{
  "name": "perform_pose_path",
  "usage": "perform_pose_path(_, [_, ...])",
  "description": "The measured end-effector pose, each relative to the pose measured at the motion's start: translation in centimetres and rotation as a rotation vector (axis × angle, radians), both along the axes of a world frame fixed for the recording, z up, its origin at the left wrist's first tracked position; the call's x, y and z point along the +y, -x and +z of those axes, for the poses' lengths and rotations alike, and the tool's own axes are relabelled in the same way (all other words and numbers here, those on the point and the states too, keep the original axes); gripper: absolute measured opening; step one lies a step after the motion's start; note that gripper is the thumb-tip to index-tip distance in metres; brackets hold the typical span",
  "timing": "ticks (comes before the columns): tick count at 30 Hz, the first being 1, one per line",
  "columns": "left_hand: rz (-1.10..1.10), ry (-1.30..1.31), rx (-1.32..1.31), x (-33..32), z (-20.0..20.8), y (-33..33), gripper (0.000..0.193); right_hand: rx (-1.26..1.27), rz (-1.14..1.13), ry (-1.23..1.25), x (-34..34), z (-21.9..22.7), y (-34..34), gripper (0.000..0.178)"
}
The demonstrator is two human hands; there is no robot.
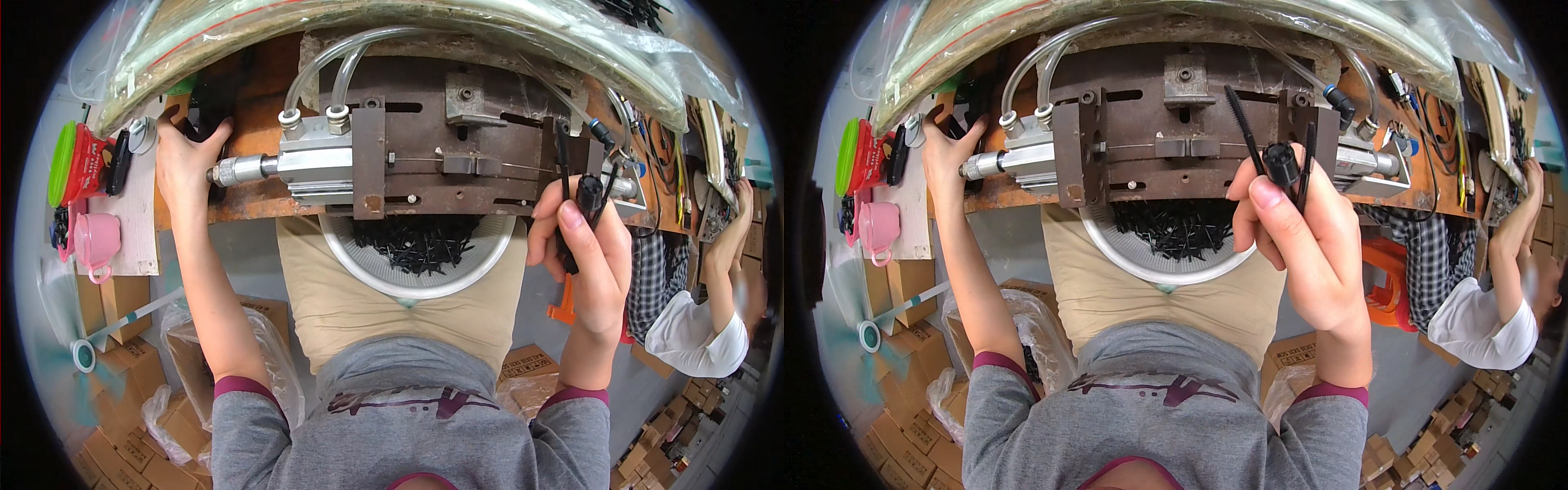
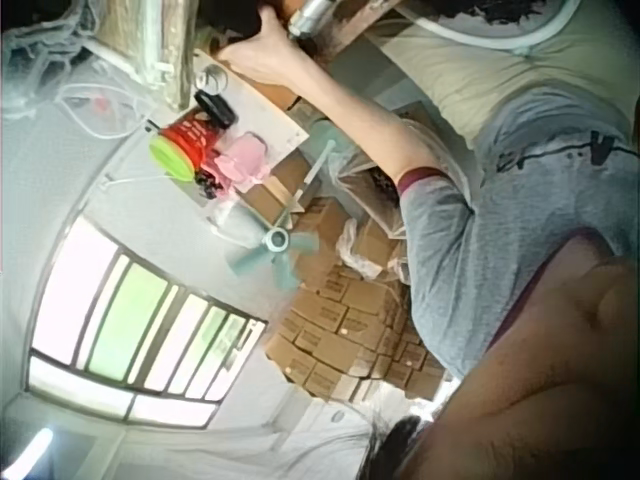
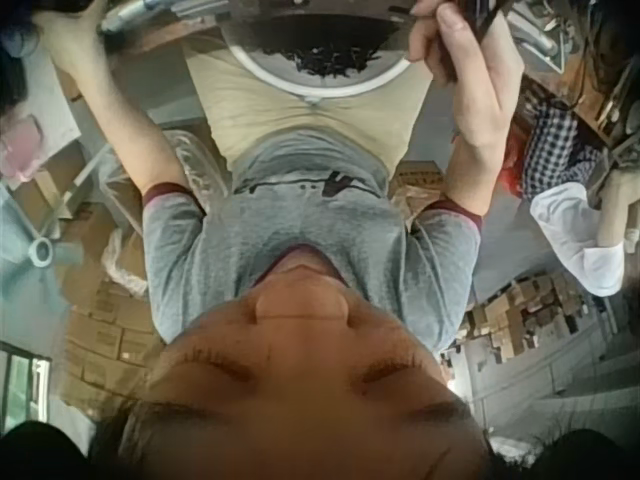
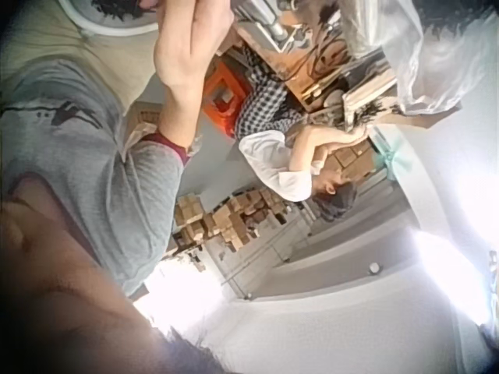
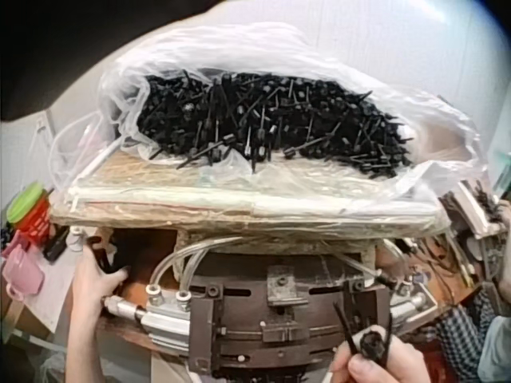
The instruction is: The recorder is assembling small black plastic components using a pneumatic jig.
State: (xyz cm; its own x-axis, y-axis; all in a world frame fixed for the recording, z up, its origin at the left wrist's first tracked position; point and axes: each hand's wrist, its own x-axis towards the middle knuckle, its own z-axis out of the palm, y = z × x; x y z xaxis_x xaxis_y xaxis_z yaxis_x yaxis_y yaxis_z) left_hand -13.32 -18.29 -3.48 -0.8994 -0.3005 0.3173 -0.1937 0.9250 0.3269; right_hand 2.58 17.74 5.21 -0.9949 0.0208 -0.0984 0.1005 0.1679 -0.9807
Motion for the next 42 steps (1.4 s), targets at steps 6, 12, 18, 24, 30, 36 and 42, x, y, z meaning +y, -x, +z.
perform_pose_path(6, [0.067,0.023,-0.09,0.7,0.7,-0.1,0.088,-0.037,-0.033,0.057,-0.6,-0.2,-1.6,0.021])
perform_pose_path(12, [-0.024,-0.12,0.184,-0.1,0.0,-2.7,0.089,-0.015,-0.115,0.166,-1.1,-1.6,-2.9,0.018])
perform_pose_path(18, [-0.18,-0.146,0.664,4.4,2.7,-11.7,0.024,-0.014,-0.08,0.245,-1.5,-3.0,-3.9,0.019])
perform_pose_path(24, [-1.052,-0.417,0.419,13.7,2.1,-17.5,0.031,0.07,-0.115,0.245,-5.1,-4.9,-3.4,0.021])
perform_pose_path(30, [-1.12,-0.523,0.358,15.7,2.2,-16.6,0.029,0.028,-0.031,0.421,-5.9,-5.2,-4.0,0.022])
perform_pose_path(36, [-1.067,-0.612,0.246,15.0,2.9,-16.1,0.037,0.025,-0.134,0.194,-4.8,-5.3,-3.9,0.024])
perform_pose_path(42, [-1.007,-0.508,0.258,14.5,3.2,-14.4,0.035,0.043,-0.225,0.053,-2.0,-8.3,-5.4,0.014])
